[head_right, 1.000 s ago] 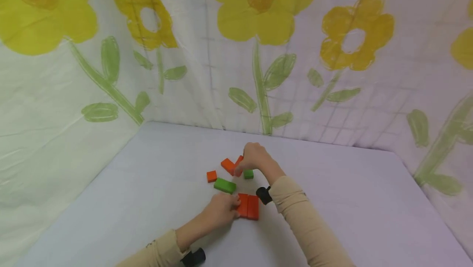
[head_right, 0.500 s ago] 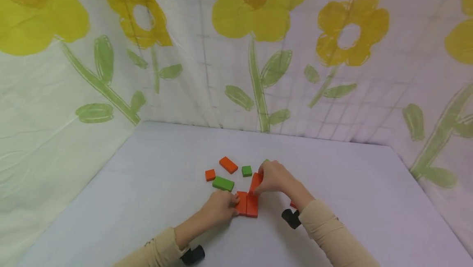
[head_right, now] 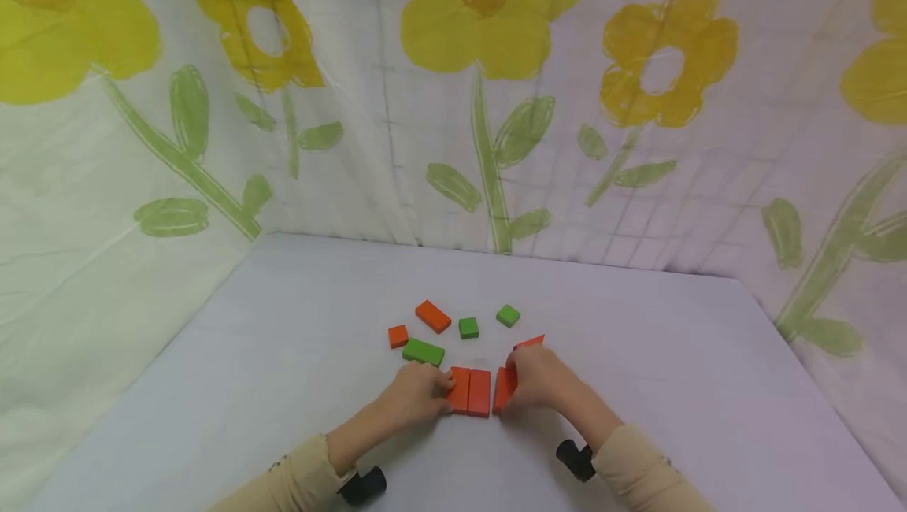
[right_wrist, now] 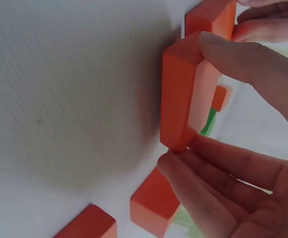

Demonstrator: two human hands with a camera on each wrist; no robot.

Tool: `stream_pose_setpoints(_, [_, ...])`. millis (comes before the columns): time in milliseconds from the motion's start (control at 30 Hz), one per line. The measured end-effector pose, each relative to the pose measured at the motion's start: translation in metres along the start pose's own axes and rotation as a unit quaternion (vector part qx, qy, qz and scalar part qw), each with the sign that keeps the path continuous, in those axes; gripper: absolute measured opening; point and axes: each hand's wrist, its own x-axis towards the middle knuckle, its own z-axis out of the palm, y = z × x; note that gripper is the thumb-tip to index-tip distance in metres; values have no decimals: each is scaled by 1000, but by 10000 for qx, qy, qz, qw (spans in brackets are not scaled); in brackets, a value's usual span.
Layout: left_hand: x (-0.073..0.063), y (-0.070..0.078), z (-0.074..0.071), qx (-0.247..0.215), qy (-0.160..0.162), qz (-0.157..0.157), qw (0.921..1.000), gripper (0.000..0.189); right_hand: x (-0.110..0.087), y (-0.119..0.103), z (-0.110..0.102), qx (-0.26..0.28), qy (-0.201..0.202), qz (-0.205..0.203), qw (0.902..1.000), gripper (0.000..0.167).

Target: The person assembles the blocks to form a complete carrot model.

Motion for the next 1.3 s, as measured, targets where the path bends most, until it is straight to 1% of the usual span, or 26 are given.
stream_pose_setpoints(167, [1, 0, -1, 73, -24, 42, 10000, 28, -2, -4, 4, -107, 57, -72, 9999, 46])
stream_pose_setpoints(267, [1, 1, 0, 87, -16, 57, 9999, 28, -2, -6, 5, -163, 83, -12, 9998, 48])
stream_pose_setpoints(500, [1, 5, -1, 75, -10, -45, 10000, 27, -2, -6, 9, -135, 167, 84, 9997, 48])
stream_pose_setpoints(633, [0, 6, -2, 93, -1, 27, 10000, 26, -2, -5, 10, -78, 168, 151, 9997, 48])
stream_pose_setpoints(733, [0, 6, -3, 96, 18, 93, 9999, 26, -2, -5, 11, -92, 174, 140, 9997, 49])
stream_pose_setpoints(967, [1, 6, -2, 88, 32, 93, 9999, 23, -4, -5, 11, -84, 167, 113, 9998, 51])
stream_pose_setpoints(1100, [1, 5, -2, 137, 54, 156, 9998, 22, -5, -5, 12, -105, 184, 93, 9997, 52])
stream_pose_setpoints(1300, [1, 1, -3, 28, 31, 143, 9999, 19, -5, -5, 15, -155, 196, 149, 9996, 54])
